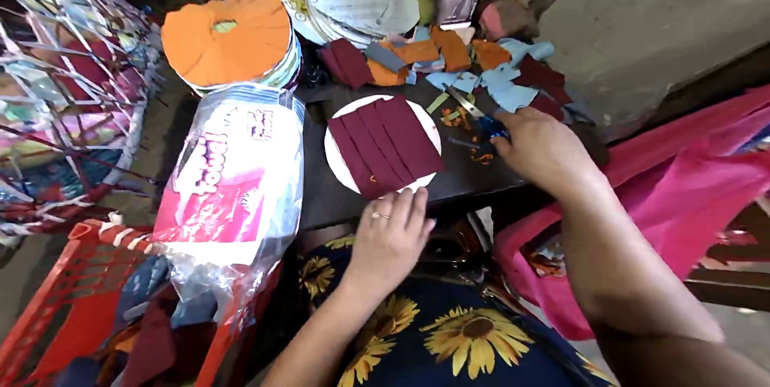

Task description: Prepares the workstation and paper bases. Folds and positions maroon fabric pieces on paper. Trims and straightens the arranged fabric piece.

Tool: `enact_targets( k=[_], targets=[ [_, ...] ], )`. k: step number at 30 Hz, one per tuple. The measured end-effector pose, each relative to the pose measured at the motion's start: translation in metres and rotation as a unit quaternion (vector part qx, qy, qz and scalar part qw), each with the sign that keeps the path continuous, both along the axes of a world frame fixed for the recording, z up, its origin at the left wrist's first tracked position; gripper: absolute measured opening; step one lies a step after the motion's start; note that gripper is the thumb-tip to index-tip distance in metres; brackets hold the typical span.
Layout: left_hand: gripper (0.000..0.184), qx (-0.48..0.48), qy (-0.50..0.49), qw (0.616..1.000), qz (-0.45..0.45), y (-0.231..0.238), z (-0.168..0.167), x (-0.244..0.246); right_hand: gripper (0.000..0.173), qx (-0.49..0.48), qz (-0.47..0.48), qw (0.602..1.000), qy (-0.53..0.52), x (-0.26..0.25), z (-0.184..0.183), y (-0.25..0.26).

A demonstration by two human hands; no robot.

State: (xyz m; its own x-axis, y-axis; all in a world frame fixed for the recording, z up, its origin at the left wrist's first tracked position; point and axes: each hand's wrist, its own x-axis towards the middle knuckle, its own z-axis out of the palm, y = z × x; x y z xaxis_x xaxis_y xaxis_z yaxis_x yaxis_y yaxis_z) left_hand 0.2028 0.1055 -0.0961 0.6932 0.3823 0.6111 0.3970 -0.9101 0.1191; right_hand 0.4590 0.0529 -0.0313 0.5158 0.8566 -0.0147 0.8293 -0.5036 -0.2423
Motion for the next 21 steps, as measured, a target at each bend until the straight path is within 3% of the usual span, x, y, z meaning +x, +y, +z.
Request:
enact_targets(
  k=[3, 9, 12, 21],
  targets=[
    [0.047, 0.037, 0.038, 0.998, 0.016, -0.012, -0.008, 0.02, 0.034, -0.01, 0.01, 1.0, 0.013, 0.005, 0.004, 0.002],
    [0.044, 0.059, 0.04, 0.997, 0.041, -0.015, -0.01, 0.012, 0.022, -0.005, -0.01, 1.0, -0.007, 0.006, 0.012, 0.002],
    [0.041, 0.056, 0.039, 0.997, 0.037, -0.015, -0.01, -0.001, 0.03, -0.027, -0.033, 0.999, 0.032, 0.007, 0.023, -0.003],
    [0.036, 0.065, 0.031, 0.997, 0.034, -0.015, -0.023, -0.042, 0.041, 0.157, -0.086, 0.972, 0.153, 0.006, 0.011, -0.029]
  ],
)
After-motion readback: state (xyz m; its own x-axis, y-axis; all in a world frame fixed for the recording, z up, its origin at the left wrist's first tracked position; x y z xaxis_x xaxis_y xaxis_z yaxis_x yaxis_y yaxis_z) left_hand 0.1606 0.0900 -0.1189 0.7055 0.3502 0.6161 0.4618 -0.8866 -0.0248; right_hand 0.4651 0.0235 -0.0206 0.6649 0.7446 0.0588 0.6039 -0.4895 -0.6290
